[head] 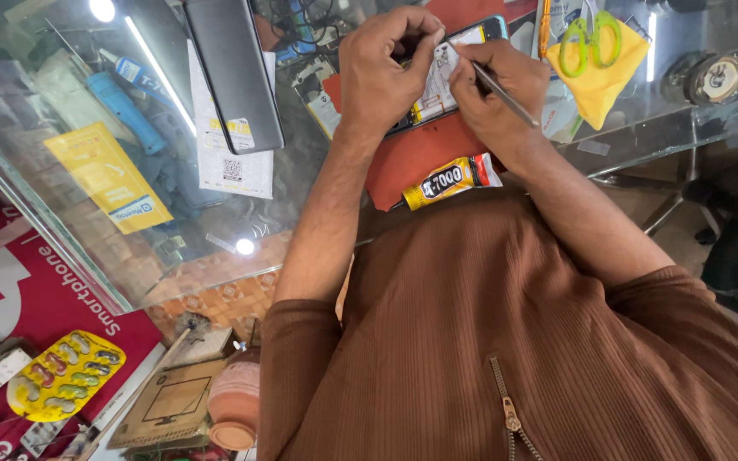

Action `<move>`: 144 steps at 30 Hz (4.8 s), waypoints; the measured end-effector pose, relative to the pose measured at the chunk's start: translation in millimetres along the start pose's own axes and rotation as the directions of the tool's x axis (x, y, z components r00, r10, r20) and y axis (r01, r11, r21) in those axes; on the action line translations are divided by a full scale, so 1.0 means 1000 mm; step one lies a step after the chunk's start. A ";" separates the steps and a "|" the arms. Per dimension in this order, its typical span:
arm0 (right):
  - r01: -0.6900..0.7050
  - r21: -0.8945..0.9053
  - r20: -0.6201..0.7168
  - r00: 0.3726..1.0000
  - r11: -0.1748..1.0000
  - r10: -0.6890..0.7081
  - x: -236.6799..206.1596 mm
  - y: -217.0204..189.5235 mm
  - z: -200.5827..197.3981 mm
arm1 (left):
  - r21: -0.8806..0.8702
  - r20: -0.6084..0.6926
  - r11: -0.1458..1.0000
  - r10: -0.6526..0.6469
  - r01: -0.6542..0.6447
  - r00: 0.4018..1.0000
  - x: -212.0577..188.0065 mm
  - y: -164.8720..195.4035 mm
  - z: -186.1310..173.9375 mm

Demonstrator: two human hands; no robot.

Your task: The person cleans the camera module of a disassembled smartphone with a yellow cloth, then applies adhesive from a tube around the camera area. The person handles the camera module, adhesive tube, and cloth while working on the phone's back.

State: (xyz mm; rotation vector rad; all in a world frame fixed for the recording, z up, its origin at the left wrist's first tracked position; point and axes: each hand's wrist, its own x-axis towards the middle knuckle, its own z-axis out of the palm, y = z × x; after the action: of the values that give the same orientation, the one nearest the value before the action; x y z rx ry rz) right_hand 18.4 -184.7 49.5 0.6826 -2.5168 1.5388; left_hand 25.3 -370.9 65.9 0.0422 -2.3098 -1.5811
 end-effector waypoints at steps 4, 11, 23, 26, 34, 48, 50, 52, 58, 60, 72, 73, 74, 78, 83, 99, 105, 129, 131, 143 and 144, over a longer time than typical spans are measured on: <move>-0.007 -0.033 0.019 1.000 0.999 0.008 -0.001 0.002 0.000 | 0.008 0.013 1.000 -0.009 0.009 1.000 0.000 -0.001 0.001; -0.029 0.099 0.006 1.000 0.995 0.029 -0.001 0.003 -0.003 | -0.003 0.001 1.000 -0.010 0.010 1.000 0.004 0.003 0.001; -0.003 0.068 0.074 0.997 0.998 -0.002 0.001 0.000 -0.001 | -0.013 0.032 1.000 0.004 -0.004 0.999 0.003 -0.002 -0.003; -0.015 0.115 0.094 0.996 0.993 0.004 0.000 0.000 -0.002 | -0.011 0.028 1.000 0.001 -0.001 1.000 0.000 -0.003 -0.001; -0.016 0.039 0.074 0.997 0.999 0.013 0.000 -0.001 -0.001 | -0.017 0.003 1.000 -0.007 0.007 1.000 -0.003 -0.004 0.002; 0.011 0.003 0.029 1.000 1.000 -0.011 -0.003 -0.001 0.003 | -0.013 -0.013 1.000 -0.007 0.007 1.000 -0.004 -0.005 0.003; -0.001 0.029 0.030 1.000 1.000 0.001 -0.003 0.000 0.003 | -0.025 -0.006 1.000 -0.014 0.014 1.000 -0.003 -0.004 0.003; -0.011 0.046 0.037 0.999 0.999 0.010 -0.004 0.001 0.003 | -0.022 0.000 1.000 -0.019 0.019 1.000 -0.004 -0.004 0.003; 0.026 0.109 0.069 0.997 0.994 -0.034 -0.004 0.002 0.001 | -0.024 0.000 1.000 -0.009 0.009 1.000 -0.003 -0.004 0.003; 0.017 0.153 0.092 0.995 0.988 -0.031 -0.004 0.001 0.001 | -0.028 -0.005 1.000 0.009 -0.009 1.000 -0.003 -0.004 0.003; -0.025 0.149 0.109 0.994 0.989 0.009 -0.006 0.001 0.001 | -0.040 0.000 0.999 -0.012 0.012 1.000 -0.006 -0.007 0.004; -0.014 0.124 0.108 0.994 0.992 0.001 -0.006 0.001 0.002 | -0.033 -0.001 0.999 -0.009 0.009 1.000 -0.006 -0.007 0.004; -0.003 0.099 0.108 0.994 0.995 -0.008 -0.006 0.001 0.002 | -0.026 -0.002 1.000 -0.006 0.006 1.000 -0.006 -0.008 0.004; -0.003 0.154 0.090 0.996 0.988 -0.011 -0.006 0.003 0.003 | -0.051 -0.003 0.998 0.025 -0.025 1.000 -0.006 -0.008 0.003; 0.009 0.131 0.075 0.997 0.991 -0.019 -0.006 0.003 0.002 | -0.034 -0.011 0.999 0.005 -0.005 1.000 -0.006 -0.008 0.004; -0.010 0.097 0.068 0.998 0.995 0.004 -0.006 0.002 0.002 | -0.041 -0.018 0.999 0.000 -0.001 1.000 -0.008 -0.009 0.007; -0.024 0.172 0.135 0.991 0.985 0.001 -0.007 0.003 -0.001 | -0.029 -0.032 1.000 0.008 -0.009 0.999 -0.008 -0.007 0.007; -0.067 0.176 0.110 0.993 0.982 0.048 -0.008 0.005 0.001 | -0.060 -0.022 0.998 -0.021 0.019 1.000 -0.007 -0.007 0.008; -0.060 0.153 0.113 0.993 0.986 0.043 -0.007 0.003 0.000 | -0.055 -0.033 0.998 -0.010 0.008 0.999 -0.007 -0.007 0.008; -0.033 0.144 0.103 0.994 0.989 0.018 -0.003 0.000 0.002 | -0.044 -0.042 0.999 -0.020 0.018 0.999 -0.007 -0.011 0.008; -0.046 0.166 0.100 0.995 0.985 0.029 -0.004 0.000 0.001 | -0.048 -0.040 0.999 -0.023 0.021 0.999 -0.008 -0.011 0.008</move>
State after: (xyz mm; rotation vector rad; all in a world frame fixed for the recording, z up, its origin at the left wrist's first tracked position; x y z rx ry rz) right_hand 21.9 -184.8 47.8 0.7529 -2.5015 1.7896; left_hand 28.3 -366.0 51.6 0.0880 -2.2480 -1.6302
